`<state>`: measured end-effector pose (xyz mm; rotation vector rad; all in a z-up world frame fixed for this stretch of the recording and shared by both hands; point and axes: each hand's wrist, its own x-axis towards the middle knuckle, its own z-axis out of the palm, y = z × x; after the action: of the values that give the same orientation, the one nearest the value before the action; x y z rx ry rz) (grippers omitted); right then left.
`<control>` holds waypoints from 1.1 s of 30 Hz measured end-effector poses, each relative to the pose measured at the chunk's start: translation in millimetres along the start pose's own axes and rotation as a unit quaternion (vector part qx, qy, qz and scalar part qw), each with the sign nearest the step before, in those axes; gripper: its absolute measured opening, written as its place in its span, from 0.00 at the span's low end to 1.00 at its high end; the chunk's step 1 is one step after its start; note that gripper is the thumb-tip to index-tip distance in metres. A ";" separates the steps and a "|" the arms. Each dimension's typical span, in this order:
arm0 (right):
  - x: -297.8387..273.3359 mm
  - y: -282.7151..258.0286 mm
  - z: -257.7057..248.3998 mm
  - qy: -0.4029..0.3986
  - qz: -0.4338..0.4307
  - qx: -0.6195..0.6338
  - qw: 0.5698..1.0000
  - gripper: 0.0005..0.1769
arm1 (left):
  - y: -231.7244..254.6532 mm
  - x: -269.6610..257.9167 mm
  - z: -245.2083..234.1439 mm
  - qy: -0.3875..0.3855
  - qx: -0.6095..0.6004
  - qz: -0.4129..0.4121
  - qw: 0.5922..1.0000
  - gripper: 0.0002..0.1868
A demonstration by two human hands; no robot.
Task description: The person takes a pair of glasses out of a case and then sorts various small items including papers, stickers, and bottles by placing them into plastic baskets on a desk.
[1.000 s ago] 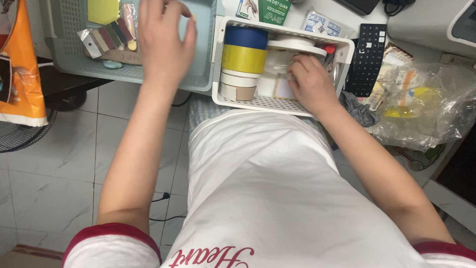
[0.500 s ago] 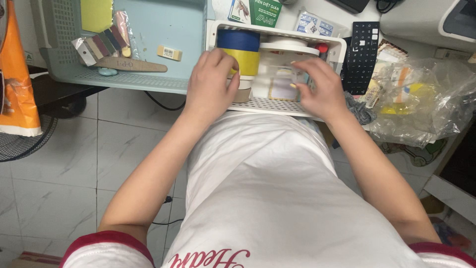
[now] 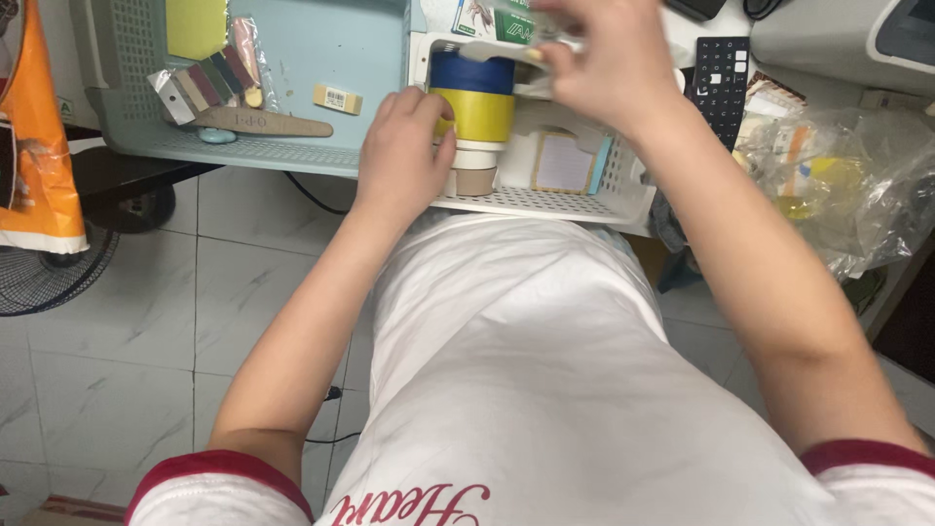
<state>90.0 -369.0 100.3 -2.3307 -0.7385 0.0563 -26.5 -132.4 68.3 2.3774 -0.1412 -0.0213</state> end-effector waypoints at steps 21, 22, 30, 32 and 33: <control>20.7 7.3 43.0 -0.049 -0.108 -0.062 0.991 0.22 | -7.6 8.6 16.7 0.036 0.015 0.005 0.999 0.15; 21.1 6.5 44.1 -0.060 -0.102 -0.060 0.991 0.23 | -8.2 7.8 17.1 0.029 0.023 0.005 0.999 0.15; 45.2 17.8 47.3 -0.203 0.029 -0.029 0.978 0.29 | -16.5 2.0 32.9 0.031 0.177 0.106 0.978 0.22; 45.2 23.8 43.2 -0.203 0.014 0.003 0.979 0.30 | -16.0 -0.4 31.7 0.030 0.207 0.107 0.972 0.22; 44.0 26.5 39.6 -0.205 -0.009 0.021 0.979 0.34 | -14.8 -0.4 30.3 0.032 0.206 0.108 0.972 0.22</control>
<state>130.8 -338.3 60.2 -2.2963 -0.9465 0.5516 -27.1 -142.6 36.1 2.7587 -0.4061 0.2079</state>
